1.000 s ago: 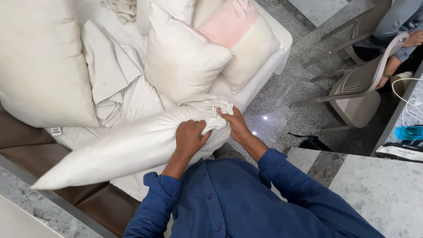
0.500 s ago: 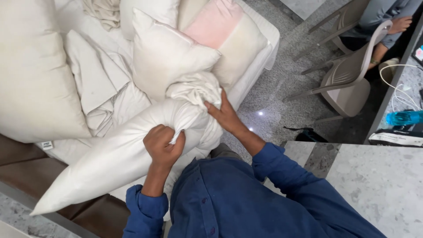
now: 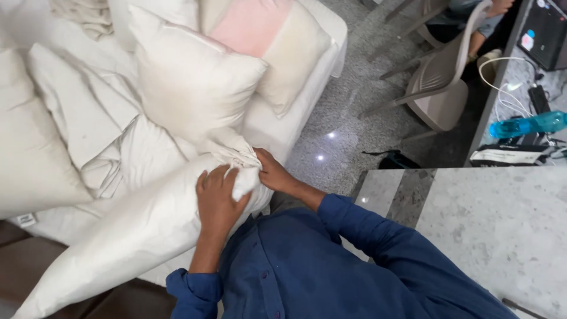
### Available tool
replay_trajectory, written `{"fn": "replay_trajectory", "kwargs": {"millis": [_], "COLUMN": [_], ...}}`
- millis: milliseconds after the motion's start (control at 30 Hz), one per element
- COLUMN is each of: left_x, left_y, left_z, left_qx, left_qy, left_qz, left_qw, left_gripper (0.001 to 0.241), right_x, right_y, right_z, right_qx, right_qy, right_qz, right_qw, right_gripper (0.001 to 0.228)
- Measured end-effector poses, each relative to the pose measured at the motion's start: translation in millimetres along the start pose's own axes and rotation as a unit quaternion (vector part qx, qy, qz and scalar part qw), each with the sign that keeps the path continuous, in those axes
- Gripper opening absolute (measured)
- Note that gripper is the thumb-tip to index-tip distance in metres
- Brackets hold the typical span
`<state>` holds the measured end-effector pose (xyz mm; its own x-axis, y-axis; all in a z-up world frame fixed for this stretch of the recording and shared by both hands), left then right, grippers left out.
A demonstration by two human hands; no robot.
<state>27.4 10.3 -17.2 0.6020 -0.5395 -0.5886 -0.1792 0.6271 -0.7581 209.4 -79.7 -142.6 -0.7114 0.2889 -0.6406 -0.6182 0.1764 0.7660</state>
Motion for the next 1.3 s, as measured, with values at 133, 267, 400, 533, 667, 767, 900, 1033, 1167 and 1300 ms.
{"fn": "replay_trajectory", "kwargs": {"millis": [133,267,400,533,667,767,900,1033,1167,1300], "left_x": [15,15,9,6,5,0,-20,-43,-72,-93], "left_y": [22,23,22,16,17,7,-18,-39,-59,-82], "left_z": [-6,-9,-13,-18,-23,-25,-8,8,20,39], "left_qx": [-0.022,-0.029,-0.028,-0.024,0.017,0.059,0.085,0.086,0.098,0.111], "left_qy": [0.018,0.007,-0.013,-0.016,-0.058,-0.114,-0.146,-0.178,-0.191,-0.203], "left_qz": [0.021,0.02,0.012,0.0,-0.001,-0.009,-0.025,-0.047,-0.058,-0.08], "left_qw": [0.999,0.999,0.999,1.0,0.998,0.992,0.985,0.979,0.975,0.97], "left_gripper": [0.043,0.035,0.035,0.039,0.04,0.044,0.045,0.042,0.044,0.042], "right_x": [-16,-55,-131,-178,-165,-141,-96,-47,-73,-103], "right_y": [-6,-8,11,-22,-83,-99,-7,27,96,113], "right_z": [9,17,13,7,8,6,8,-8,2,14], "right_qx": [0.071,0.238,0.123,-0.027,-0.022,0.022,0.048,-0.023,-0.056,-0.055], "right_qy": [0.081,-0.027,-0.126,-0.108,-0.123,-0.083,0.092,0.217,0.078,0.002], "right_qz": [0.097,0.237,0.437,0.631,0.716,0.755,0.503,0.113,0.147,0.046], "right_qw": [0.989,0.941,0.882,0.768,0.686,0.65,0.858,0.969,0.984,0.997], "right_gripper": [0.064,0.072,0.05,0.008,0.008,0.028,0.083,0.114,0.083,0.065]}}
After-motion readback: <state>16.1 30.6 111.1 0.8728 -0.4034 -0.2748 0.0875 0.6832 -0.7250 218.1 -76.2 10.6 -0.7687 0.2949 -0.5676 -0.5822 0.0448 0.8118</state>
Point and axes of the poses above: each hand's wrist, its own z-axis towards the middle knuckle, its own x-axis out of the palm, y = z × x, the point moved 2 cm from there along z, towards the middle knuckle, and after that the axes turned 13 degrees about -z, right-handed, at the moved point
